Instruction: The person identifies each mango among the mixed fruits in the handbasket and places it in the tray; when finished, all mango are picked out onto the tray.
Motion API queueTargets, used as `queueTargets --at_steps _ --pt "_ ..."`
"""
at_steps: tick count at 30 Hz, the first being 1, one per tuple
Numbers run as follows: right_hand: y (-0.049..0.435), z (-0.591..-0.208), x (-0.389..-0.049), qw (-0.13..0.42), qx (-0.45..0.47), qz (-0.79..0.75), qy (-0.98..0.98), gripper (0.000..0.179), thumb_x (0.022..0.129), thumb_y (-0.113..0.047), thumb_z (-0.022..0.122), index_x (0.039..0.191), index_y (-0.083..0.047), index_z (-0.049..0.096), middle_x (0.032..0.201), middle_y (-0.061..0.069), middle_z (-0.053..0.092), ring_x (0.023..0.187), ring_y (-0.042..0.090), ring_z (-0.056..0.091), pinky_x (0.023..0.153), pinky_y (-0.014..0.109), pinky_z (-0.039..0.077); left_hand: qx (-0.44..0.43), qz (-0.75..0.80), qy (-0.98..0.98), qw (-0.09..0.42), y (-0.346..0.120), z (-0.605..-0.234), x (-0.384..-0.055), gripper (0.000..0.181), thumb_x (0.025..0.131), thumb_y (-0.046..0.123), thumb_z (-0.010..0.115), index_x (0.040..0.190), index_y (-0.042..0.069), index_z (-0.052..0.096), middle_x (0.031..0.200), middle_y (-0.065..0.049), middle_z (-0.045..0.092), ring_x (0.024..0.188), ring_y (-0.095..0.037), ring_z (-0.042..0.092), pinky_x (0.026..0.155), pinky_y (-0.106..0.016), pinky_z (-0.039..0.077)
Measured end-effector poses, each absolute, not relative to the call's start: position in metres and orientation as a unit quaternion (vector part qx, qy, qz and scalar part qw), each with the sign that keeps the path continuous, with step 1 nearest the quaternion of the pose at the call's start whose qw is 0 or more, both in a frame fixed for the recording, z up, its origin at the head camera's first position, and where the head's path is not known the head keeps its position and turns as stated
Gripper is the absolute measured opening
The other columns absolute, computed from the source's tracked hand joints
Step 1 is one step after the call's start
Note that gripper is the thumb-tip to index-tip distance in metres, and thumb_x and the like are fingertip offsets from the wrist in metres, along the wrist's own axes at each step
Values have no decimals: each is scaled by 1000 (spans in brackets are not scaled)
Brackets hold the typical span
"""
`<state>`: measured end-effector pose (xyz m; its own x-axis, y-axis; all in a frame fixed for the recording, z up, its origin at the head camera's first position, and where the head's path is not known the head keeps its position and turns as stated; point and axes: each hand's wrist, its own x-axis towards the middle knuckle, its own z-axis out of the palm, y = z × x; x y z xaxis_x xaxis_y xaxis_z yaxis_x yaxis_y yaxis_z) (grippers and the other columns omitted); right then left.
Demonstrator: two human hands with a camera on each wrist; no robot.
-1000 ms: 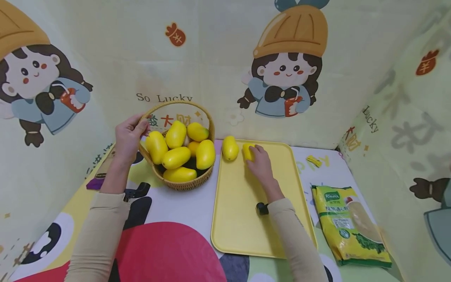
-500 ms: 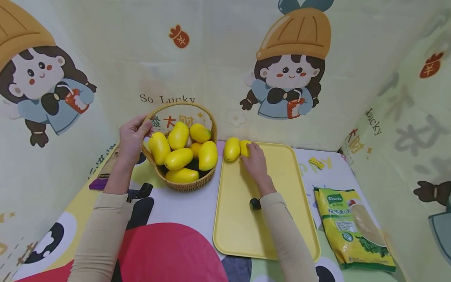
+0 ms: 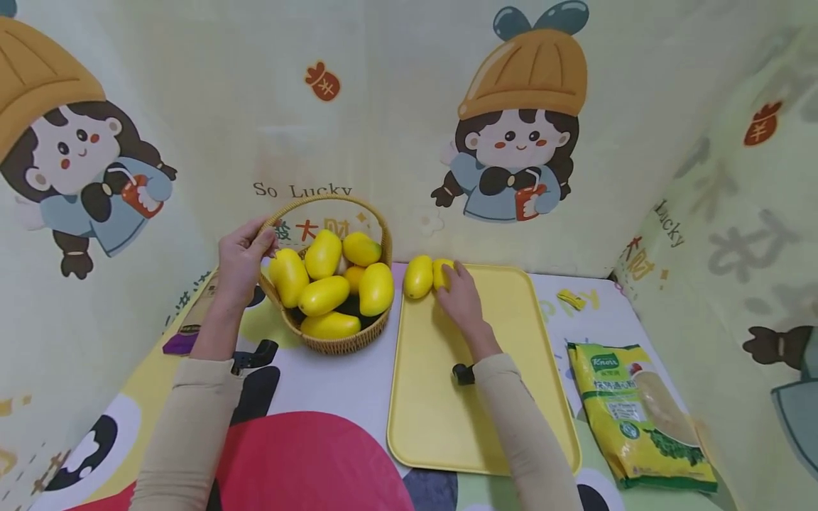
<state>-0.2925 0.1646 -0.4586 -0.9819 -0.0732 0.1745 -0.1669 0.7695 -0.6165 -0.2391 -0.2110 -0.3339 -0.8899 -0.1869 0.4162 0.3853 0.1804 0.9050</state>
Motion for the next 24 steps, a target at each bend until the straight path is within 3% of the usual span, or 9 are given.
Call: queueTargets --at_steps 9,16,20,24 --pt "135 -430 -280 142 108 367 -913 48 96 -23 57 142 -10 54 151 14 46 140 35 43 115 52 36 -62 -640 -732 228 -211 -336 -239 31 100 23 58 120 1 69 76 -1 61 63 -10 52 65 -22 48" --pt "87 -406 -258 97 153 385 -905 49 98 -36 57 141 -13 54 144 6 54 135 26 49 113 46 39 -76 -640 -730 227 -206 -320 -226 28 101 15 57 117 -5 68 75 -8 60 63 -15 51 65 -20 49" --pt "61 -399 -244 83 140 380 -910 59 95 -48 58 143 -14 51 145 7 51 133 27 50 112 46 41 -85 -645 -726 222 -203 -316 -223 28 101 17 57 117 -4 68 75 -2 60 64 -13 52 65 -19 49" --pt "41 -397 -239 69 128 387 -911 61 94 -49 58 144 -16 50 146 9 49 132 29 50 110 47 43 -79 -645 -726 225 -202 -317 -222 28 101 16 57 117 -4 68 74 1 59 63 -13 51 65 -19 49"
